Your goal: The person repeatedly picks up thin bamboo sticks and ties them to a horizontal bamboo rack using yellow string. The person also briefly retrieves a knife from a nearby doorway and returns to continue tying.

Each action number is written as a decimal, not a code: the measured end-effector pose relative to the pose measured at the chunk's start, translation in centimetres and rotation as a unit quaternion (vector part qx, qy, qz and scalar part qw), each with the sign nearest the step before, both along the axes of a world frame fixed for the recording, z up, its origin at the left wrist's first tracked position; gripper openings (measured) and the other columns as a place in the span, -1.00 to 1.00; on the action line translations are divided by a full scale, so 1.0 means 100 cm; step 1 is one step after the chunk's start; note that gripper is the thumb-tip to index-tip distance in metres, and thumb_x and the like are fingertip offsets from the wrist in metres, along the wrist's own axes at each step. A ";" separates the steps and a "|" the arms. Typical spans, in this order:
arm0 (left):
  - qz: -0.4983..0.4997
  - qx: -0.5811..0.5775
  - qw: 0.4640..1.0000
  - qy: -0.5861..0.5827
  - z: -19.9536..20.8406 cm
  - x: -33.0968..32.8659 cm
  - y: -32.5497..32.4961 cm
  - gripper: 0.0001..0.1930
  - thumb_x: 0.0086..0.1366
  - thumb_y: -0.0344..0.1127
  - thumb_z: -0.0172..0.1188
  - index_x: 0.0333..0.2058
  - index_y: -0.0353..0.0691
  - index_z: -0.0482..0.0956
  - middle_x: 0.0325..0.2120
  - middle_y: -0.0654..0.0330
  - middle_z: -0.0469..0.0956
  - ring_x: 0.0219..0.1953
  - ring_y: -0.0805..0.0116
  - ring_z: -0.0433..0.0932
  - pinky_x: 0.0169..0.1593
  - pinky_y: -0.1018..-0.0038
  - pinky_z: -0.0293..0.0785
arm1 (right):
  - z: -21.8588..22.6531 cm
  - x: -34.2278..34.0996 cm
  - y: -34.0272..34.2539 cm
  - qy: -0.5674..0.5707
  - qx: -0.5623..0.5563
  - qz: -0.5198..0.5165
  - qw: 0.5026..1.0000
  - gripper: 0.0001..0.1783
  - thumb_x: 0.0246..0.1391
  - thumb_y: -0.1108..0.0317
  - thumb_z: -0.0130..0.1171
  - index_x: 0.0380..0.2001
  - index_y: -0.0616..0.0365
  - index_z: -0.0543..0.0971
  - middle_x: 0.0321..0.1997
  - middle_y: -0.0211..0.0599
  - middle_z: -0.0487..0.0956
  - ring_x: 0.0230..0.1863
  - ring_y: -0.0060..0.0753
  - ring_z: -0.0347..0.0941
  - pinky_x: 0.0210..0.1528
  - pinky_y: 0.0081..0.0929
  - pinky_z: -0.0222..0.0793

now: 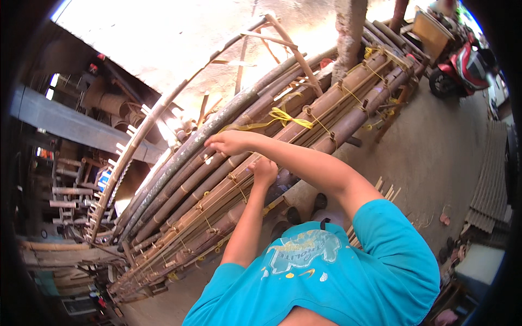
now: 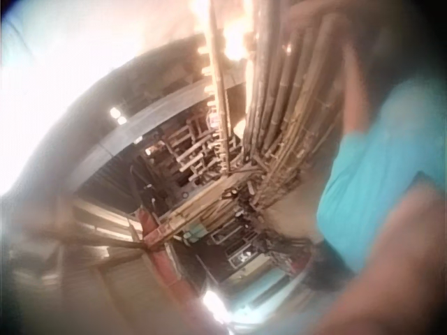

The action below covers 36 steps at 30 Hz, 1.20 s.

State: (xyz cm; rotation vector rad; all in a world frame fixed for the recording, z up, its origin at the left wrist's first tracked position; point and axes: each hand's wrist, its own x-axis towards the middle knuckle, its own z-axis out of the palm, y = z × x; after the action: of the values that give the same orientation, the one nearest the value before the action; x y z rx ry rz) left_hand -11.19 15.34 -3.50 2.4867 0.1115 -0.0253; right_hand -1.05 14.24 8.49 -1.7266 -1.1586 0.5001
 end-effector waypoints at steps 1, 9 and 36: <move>0.018 -0.003 1.000 -0.017 0.000 -0.001 -0.002 -0.73 0.32 -0.27 -0.07 -0.23 -0.21 0.61 -0.28 -0.16 0.62 -0.08 -0.19 0.53 0.13 -0.22 -0.01 | 0.007 0.002 0.013 0.016 0.006 -0.005 1.000 -0.55 0.34 0.12 -0.11 0.14 0.13 0.49 -0.03 -0.02 0.62 0.04 -0.07 0.54 0.14 -0.26 0.38; 0.064 0.007 0.996 -0.064 0.008 -0.002 -0.012 -0.72 0.43 -0.16 -0.08 -0.18 -0.06 0.63 -0.32 0.00 0.65 -0.18 0.01 0.58 -0.03 0.10 0.09 | -0.005 0.019 -0.047 -0.218 -0.436 -0.110 0.866 -0.23 0.26 -0.29 -0.21 -0.23 0.24 0.67 -0.18 0.09 0.64 -0.07 0.05 0.58 -0.05 -0.12 0.46; 0.022 0.018 0.998 -0.058 0.014 0.084 0.079 -0.53 0.38 -0.02 0.02 0.02 -0.30 0.54 -0.17 -0.15 0.60 -0.07 -0.17 0.56 0.05 0.10 0.45 | -0.108 -0.205 -0.132 -0.090 -0.189 -0.134 0.969 -0.58 0.12 0.21 0.16 0.04 0.07 0.46 -0.01 -0.09 0.55 -0.04 -0.12 0.47 -0.01 -0.19 0.40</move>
State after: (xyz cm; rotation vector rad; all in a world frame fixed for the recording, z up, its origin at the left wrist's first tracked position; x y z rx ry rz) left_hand -2.82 23.23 -2.06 2.5146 0.1178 0.1405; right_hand -21.59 1.01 -2.31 -2.2595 -0.9741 0.4222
